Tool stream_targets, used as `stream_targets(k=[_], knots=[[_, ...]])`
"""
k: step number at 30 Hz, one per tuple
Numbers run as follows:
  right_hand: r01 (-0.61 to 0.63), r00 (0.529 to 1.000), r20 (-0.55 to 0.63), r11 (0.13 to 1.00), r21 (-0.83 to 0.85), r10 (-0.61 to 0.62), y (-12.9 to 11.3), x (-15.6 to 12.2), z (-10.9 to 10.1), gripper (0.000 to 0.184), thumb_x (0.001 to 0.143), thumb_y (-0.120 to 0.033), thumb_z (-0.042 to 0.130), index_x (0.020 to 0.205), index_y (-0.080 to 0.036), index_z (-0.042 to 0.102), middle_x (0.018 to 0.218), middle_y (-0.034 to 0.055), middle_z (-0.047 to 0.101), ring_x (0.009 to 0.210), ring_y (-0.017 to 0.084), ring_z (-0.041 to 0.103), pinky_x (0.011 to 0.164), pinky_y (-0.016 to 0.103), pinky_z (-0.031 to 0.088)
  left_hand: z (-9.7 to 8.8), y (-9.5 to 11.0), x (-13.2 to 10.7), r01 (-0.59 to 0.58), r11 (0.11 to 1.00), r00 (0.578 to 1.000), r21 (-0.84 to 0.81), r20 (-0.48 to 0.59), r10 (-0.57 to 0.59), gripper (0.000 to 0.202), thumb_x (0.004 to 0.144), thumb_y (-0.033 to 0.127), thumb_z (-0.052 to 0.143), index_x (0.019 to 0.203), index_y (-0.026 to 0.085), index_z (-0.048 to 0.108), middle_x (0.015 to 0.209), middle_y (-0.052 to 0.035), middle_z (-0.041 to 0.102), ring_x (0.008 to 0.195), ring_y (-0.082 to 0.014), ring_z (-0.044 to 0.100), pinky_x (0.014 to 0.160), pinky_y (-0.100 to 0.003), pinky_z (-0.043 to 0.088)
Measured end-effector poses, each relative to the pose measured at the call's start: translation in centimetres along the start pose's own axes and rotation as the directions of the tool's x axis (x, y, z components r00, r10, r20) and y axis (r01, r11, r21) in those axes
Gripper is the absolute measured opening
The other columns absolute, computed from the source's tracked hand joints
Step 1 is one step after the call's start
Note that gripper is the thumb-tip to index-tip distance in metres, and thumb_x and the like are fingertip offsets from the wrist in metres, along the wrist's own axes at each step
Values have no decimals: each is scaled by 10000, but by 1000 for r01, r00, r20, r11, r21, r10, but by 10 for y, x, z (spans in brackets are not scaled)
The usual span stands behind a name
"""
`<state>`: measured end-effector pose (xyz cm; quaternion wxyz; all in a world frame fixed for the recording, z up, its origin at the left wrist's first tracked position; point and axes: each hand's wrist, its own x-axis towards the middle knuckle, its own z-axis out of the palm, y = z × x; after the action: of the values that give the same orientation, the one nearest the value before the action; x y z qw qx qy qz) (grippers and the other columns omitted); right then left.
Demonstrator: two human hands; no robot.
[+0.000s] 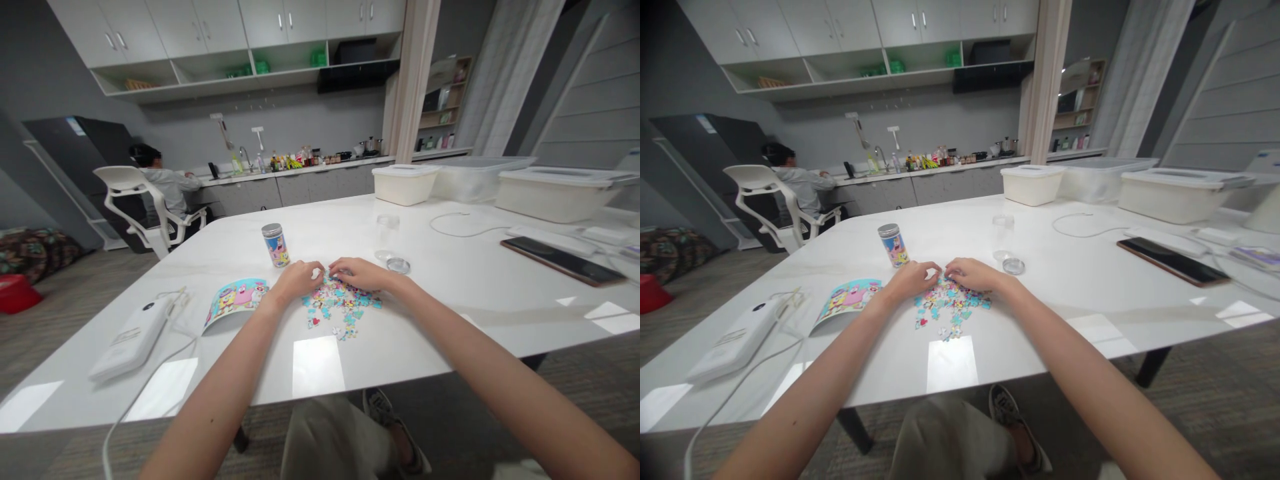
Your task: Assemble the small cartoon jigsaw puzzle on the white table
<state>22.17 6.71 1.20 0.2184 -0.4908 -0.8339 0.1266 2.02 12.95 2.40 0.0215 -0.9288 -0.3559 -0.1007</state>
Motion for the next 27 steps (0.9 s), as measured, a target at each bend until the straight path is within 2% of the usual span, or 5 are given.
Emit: stream_targets(k=[4, 12, 15, 21, 27], knots=[[27, 999, 38, 999, -45, -25, -2, 0, 1, 298, 921, -193, 474, 1135, -195, 681, 1276, 103, 618, 1177, 224, 575, 1047, 406, 426, -1, -5, -1, 23, 999, 999, -23, 29, -22, 335, 908, 327, 480, 1116, 222, 721, 799, -61, 738, 816, -195, 683, 782, -277, 481], [-103, 995, -4, 982, -157, 104, 13, -6, -12, 342, 937, -275, 445, 1202, -191, 645, 1330, 151, 565, 1182, 286, 575, 1034, 468, 426, -4, -10, -5, 4, 995, 1000, -95, 30, -1, 318, 907, 344, 492, 1054, 215, 743, 683, -47, 706, 699, -180, 660, 731, -276, 470], [-131, 989, 56, 981, -143, 140, 15, -13, -26, 363, 894, -325, 534, 1206, -171, 640, 1285, 153, 595, 1165, 286, 584, 1046, 436, 424, -6, -13, -7, -11, 990, 999, -138, 47, 18, 347, 899, 436, 516, 1020, 212, 752, 695, -49, 705, 695, -175, 655, 721, -270, 466], [-179, 959, 203, 978, -105, 198, 6, -22, -37, 651, 718, -504, 740, 1270, -184, 610, 1373, 129, 549, 1229, 309, 543, 1029, 379, 450, -6, -16, -7, -32, 984, 997, -174, 65, 44, 520, 787, 621, 610, 1056, 196, 745, 732, -62, 709, 689, -180, 645, 680, -268, 450], [-160, 976, 124, 977, -139, 178, 13, -17, -28, 405, 823, -435, 654, 1177, -238, 659, 1243, 85, 648, 1134, 261, 601, 979, 372, 477, -4, -11, -2, -26, 981, 998, -190, 58, 38, 470, 788, 594, 636, 1024, 205, 752, 753, -54, 710, 706, -166, 646, 683, -256, 445]])
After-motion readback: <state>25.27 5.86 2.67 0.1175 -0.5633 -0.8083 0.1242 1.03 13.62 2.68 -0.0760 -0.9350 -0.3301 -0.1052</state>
